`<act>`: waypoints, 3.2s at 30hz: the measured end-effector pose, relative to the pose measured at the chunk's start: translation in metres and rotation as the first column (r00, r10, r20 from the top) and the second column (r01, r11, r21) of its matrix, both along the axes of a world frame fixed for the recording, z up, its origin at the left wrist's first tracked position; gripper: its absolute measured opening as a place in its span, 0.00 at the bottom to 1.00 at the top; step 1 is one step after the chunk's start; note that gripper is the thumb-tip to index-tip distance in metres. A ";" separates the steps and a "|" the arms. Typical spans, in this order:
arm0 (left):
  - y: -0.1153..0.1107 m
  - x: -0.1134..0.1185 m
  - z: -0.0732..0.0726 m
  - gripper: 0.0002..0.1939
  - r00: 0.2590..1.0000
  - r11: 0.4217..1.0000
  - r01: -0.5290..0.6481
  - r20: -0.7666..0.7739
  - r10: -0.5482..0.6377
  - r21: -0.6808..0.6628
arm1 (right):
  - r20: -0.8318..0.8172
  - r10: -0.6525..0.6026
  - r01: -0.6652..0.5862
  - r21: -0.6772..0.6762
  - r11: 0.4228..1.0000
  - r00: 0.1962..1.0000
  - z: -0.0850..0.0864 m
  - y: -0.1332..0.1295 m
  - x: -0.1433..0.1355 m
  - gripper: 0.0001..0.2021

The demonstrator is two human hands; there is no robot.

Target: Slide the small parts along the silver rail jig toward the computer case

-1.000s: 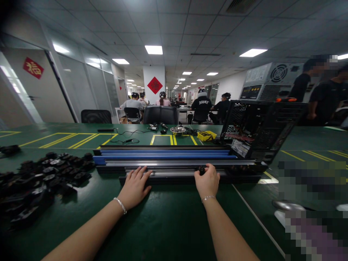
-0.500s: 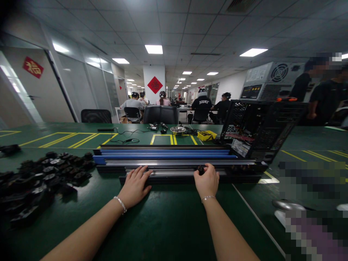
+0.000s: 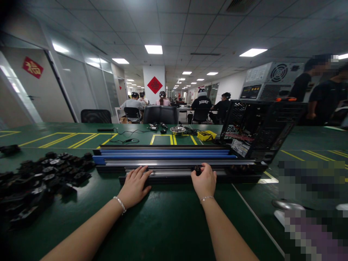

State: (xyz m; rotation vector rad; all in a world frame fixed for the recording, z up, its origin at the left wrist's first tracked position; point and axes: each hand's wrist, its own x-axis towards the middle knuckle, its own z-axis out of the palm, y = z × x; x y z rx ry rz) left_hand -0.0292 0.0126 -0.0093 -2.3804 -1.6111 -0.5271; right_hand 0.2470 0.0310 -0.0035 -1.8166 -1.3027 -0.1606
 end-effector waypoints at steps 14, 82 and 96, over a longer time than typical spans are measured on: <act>0.001 0.000 -0.002 0.28 1.000 1.000 0.005 0.006 -0.005 0.015 | 0.006 0.060 -0.060 0.046 0.997 0.998 -0.003 0.001 -0.002 0.17; 0.000 0.000 -0.001 0.27 1.000 1.000 0.000 0.009 0.000 0.010 | 0.031 0.259 -0.260 0.033 0.965 0.966 0.001 -0.005 -0.015 0.16; -0.001 0.001 0.000 0.28 1.000 1.000 -0.008 0.014 0.008 -0.005 | 0.044 0.332 -0.334 0.054 0.941 0.942 0.000 -0.004 -0.016 0.14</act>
